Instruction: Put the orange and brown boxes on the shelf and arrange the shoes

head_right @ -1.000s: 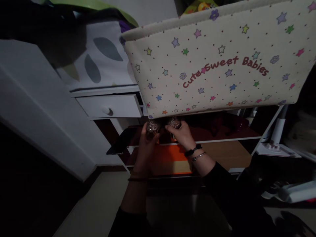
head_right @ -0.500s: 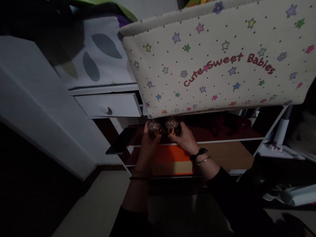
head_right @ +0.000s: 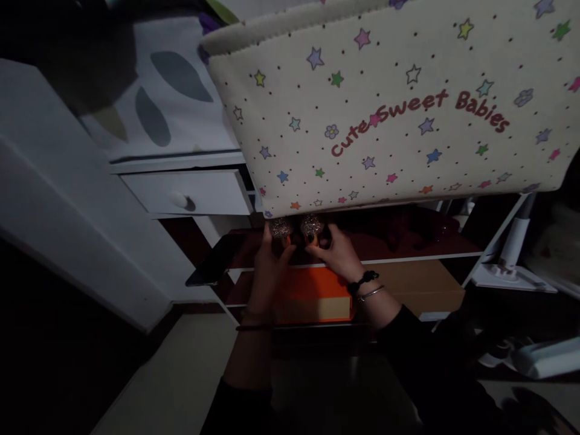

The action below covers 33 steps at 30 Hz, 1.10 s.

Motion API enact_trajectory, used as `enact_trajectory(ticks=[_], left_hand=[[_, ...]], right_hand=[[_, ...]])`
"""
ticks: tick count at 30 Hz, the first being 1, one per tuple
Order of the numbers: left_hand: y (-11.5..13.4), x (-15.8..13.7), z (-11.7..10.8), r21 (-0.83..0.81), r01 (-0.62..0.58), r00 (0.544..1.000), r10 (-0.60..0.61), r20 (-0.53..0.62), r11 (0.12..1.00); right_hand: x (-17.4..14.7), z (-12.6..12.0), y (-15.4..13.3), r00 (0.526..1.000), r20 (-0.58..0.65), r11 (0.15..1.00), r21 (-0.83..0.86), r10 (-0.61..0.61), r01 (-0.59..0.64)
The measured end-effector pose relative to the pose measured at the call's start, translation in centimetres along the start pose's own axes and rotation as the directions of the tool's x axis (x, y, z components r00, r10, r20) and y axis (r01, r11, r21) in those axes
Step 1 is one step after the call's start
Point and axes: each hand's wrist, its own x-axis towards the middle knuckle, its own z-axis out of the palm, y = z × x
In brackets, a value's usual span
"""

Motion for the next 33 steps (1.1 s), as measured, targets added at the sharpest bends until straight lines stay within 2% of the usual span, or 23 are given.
enact_trajectory(ticks=[12,14,17,19,21,23,25,27,29,31,32,33], left_hand=[[-0.1,-0.3,0.1,-0.05,0.015,1.0,-0.017,-0.022,0.999],[-0.1,-0.1,0.1,-0.024,0.026,0.999,-0.027,-0.031,0.999],[0.7,0.0,-0.1,0.022,-0.022,0.996,0.024,-0.089,1.0],[2.0,-0.3,-0.2,0.079,-0.08,0.981,0.092,-0.173,0.994],[3.9,-1.1,0.1,0.145,-0.123,0.952,0.158,-0.261,0.982],[6.1,-2.5,0.9,0.163,-0.166,0.927,0.21,-0.311,0.973],[8.1,-4.3,2.4,0.112,-0.225,0.918,0.249,-0.31,0.968],[9.5,-6.1,4.6,0.012,-0.261,0.94,0.257,-0.224,0.965],[10.3,-7.4,7.3,-0.164,-0.217,0.976,0.208,-0.068,0.962],[11.0,-7.8,10.3,-0.401,-0.041,0.988,0.096,0.118,0.915],[11.4,-7.6,11.7,-0.503,0.091,0.975,0.025,0.219,0.859],[11.9,-7.2,13.0,-0.567,0.229,0.947,-0.047,0.317,0.792]], right_hand=[[0.0,-0.1,-0.5,0.997,0.029,0.996,0.055,0.064,-0.066],[-0.4,-0.2,-1.0,1.0,0.008,1.0,0.015,0.024,-0.025],[-2.5,-1.1,-2.5,0.986,-0.112,0.989,-0.101,-0.12,0.109],[-4.8,-2.6,-3.6,0.957,-0.202,0.973,-0.148,-0.207,0.179],[-7.3,-4.9,-4.0,0.918,-0.313,0.964,-0.182,-0.246,0.196],[-9.2,-8.1,-3.4,0.857,-0.458,0.966,-0.207,-0.235,0.154],[-10.0,-11.8,-1.8,0.792,-0.584,0.979,-0.186,-0.177,0.081],[-9.8,-15.7,0.2,0.727,-0.684,0.994,-0.111,-0.064,-0.017],[-8.8,-19.3,2.0,0.646,-0.752,0.984,0.02,0.13,-0.175],[-7.6,-22.0,3.2,0.592,-0.744,0.938,0.135,0.309,-0.32],[-7.0,-23.0,3.6,0.593,-0.722,0.919,0.158,0.357,-0.362],[-6.4,-23.7,3.9,0.617,-0.696,0.914,0.148,0.367,-0.377]])
